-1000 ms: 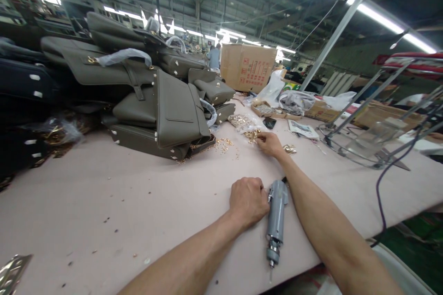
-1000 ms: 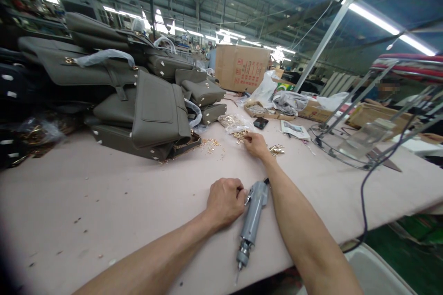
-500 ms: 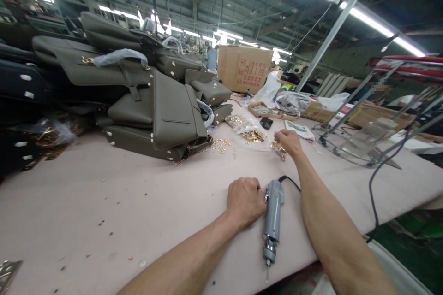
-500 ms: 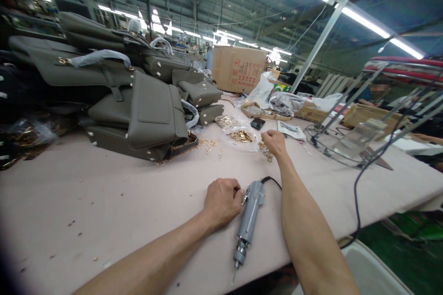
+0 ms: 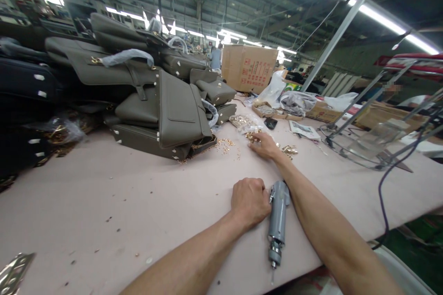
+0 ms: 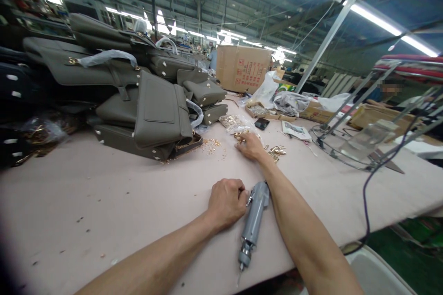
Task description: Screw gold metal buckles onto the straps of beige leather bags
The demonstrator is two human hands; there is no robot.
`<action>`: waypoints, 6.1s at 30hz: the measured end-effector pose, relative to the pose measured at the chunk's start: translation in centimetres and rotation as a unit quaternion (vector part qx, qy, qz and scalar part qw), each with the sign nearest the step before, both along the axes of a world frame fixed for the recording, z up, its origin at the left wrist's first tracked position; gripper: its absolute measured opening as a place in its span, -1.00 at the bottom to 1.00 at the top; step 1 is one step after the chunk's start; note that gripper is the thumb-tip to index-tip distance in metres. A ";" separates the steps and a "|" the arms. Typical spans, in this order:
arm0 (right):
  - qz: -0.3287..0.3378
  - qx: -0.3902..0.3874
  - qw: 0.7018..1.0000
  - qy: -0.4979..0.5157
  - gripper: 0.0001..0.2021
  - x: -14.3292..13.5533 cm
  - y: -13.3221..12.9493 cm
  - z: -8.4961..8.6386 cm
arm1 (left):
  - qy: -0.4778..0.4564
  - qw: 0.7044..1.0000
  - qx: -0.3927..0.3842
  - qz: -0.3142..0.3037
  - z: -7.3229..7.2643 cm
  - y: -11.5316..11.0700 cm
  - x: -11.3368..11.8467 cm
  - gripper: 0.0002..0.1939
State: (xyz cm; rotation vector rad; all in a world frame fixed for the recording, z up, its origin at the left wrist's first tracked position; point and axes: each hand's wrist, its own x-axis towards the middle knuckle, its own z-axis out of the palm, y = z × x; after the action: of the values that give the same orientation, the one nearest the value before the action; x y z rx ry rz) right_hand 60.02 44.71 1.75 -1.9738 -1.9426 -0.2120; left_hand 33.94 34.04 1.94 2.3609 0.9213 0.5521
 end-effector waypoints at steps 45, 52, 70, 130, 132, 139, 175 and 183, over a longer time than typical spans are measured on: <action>-0.015 -0.298 0.935 0.190 -0.88 2.3 -3.2 4.3 | 0.001 1.000 0.005 -0.003 0.0 0.0 0.0 -0.74; -0.091 -0.225 0.967 0.080 -0.80 3.7 -5.9 6.5 | -0.002 1.000 0.007 0.000 -0.3 0.0 0.0 -0.75; -0.197 0.024 0.980 -0.008 -0.69 2.5 0.6 -0.7 | -0.001 1.000 0.013 0.010 0.2 -0.1 0.1 -0.74; -0.073 0.007 0.985 0.158 -0.71 3.1 -3.2 2.4 | 0.022 1.000 -0.005 -0.006 0.1 -0.1 -0.1 -0.71; -0.102 -0.024 0.991 0.087 -0.68 2.9 -2.6 1.5 | 0.024 1.000 -0.006 -0.009 0.1 0.0 -0.1 -0.71; -0.139 -0.042 0.989 0.022 -0.63 3.2 -1.4 0.3 | 0.012 1.000 0.004 -0.010 0.0 0.0 0.0 -0.71; -0.059 -0.168 0.979 0.101 -0.72 1.3 -1.1 3.1 | 0.002 1.000 0.017 0.001 0.0 0.0 -0.1 -0.73; -0.071 -0.129 0.983 0.110 -0.82 2.1 -2.1 2.7 | -0.005 1.000 0.018 0.005 -0.2 0.0 0.1 -0.73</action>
State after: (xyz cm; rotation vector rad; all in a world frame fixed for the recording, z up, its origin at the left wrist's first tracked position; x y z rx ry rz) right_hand 62.16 42.60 4.47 -2.1943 -1.7624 0.2259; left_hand 34.00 34.01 1.77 2.3855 0.9262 0.5887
